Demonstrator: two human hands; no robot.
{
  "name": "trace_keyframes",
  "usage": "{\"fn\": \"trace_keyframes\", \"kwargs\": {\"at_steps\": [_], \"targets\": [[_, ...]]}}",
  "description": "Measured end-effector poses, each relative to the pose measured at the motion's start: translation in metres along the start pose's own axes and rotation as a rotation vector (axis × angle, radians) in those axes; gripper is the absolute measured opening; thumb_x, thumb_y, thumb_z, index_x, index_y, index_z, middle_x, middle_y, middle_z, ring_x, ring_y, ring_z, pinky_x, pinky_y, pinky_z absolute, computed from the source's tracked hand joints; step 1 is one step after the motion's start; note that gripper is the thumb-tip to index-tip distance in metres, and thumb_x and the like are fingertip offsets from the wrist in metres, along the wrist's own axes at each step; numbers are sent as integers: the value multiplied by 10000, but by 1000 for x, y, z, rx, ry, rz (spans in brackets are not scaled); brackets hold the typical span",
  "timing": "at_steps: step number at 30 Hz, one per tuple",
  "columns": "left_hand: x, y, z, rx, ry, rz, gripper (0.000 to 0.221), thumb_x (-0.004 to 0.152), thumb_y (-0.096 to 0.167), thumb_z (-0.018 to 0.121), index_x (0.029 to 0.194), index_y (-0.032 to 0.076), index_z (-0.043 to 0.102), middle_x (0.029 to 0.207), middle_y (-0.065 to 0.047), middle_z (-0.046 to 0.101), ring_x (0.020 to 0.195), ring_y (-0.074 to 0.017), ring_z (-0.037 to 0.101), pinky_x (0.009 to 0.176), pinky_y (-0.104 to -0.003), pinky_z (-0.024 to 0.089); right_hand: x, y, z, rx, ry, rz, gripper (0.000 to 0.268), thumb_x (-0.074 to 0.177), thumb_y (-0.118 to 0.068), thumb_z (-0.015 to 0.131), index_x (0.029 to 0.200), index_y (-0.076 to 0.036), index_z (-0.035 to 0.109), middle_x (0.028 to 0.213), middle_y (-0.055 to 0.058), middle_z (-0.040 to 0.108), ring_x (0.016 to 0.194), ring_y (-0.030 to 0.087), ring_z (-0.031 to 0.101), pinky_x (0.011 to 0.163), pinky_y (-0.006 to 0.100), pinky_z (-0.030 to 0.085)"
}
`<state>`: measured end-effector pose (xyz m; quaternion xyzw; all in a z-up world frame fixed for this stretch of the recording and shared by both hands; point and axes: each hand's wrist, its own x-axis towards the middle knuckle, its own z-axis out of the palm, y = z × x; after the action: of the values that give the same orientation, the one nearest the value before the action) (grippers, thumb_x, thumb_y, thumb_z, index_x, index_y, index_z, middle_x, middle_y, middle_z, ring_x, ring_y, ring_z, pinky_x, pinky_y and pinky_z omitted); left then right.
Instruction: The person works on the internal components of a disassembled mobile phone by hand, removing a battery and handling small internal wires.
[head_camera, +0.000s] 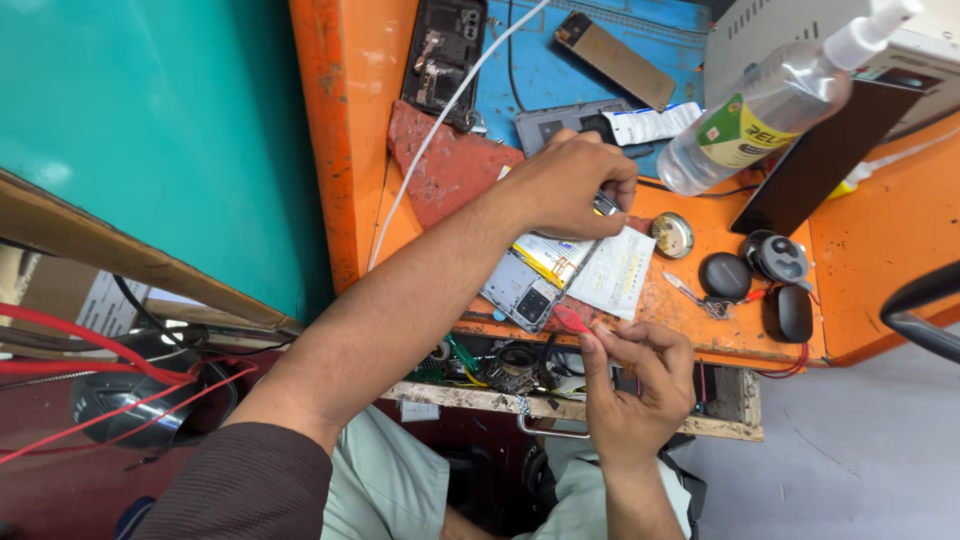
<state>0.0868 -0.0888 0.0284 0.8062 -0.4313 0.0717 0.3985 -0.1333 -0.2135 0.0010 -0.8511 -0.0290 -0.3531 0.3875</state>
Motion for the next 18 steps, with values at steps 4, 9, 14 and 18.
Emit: {"fn": "trace_keyframes", "kwargs": {"at_steps": [4, 9, 14, 18], "targets": [[1, 0, 0, 16, -18, -15, 199, 723, 314, 812, 803, 170, 702, 857, 38, 721, 979, -203, 619, 970, -400, 420, -10, 1, 13, -16, -74, -51, 168, 787, -113, 904, 900, -80, 783, 915, 41, 603, 856, 170, 545, 691, 277, 424], [3, -5, 2, 1, -30, 31, 197, 722, 312, 817, 797, 173, 700, 881, 23, 708, 976, -222, 612, 961, -411, 422, 6, 7, 14, -170, -1, -69, 138, 846, -103, 900, 926, -79, 790, 910, 41, 596, 863, 181, 548, 746, 312, 426], [3, -10, 5, -17, -34, 40, 217, 750, 313, 805, 819, 152, 677, 886, 1, 696, 971, -229, 626, 969, -418, 439, -4, -11, 15, -102, -32, -112, 140, 828, -110, 889, 909, -74, 782, 883, 13, 600, 831, 167, 529, 724, 317, 422], [1, -11, 9, -32, -21, 75, 227, 746, 319, 814, 810, 153, 673, 883, -1, 696, 958, -242, 628, 962, -442, 428, -6, -5, 14, -87, -41, -21, 143, 815, -98, 892, 865, -54, 766, 869, 20, 584, 751, 137, 479, 620, 296, 362]]}}
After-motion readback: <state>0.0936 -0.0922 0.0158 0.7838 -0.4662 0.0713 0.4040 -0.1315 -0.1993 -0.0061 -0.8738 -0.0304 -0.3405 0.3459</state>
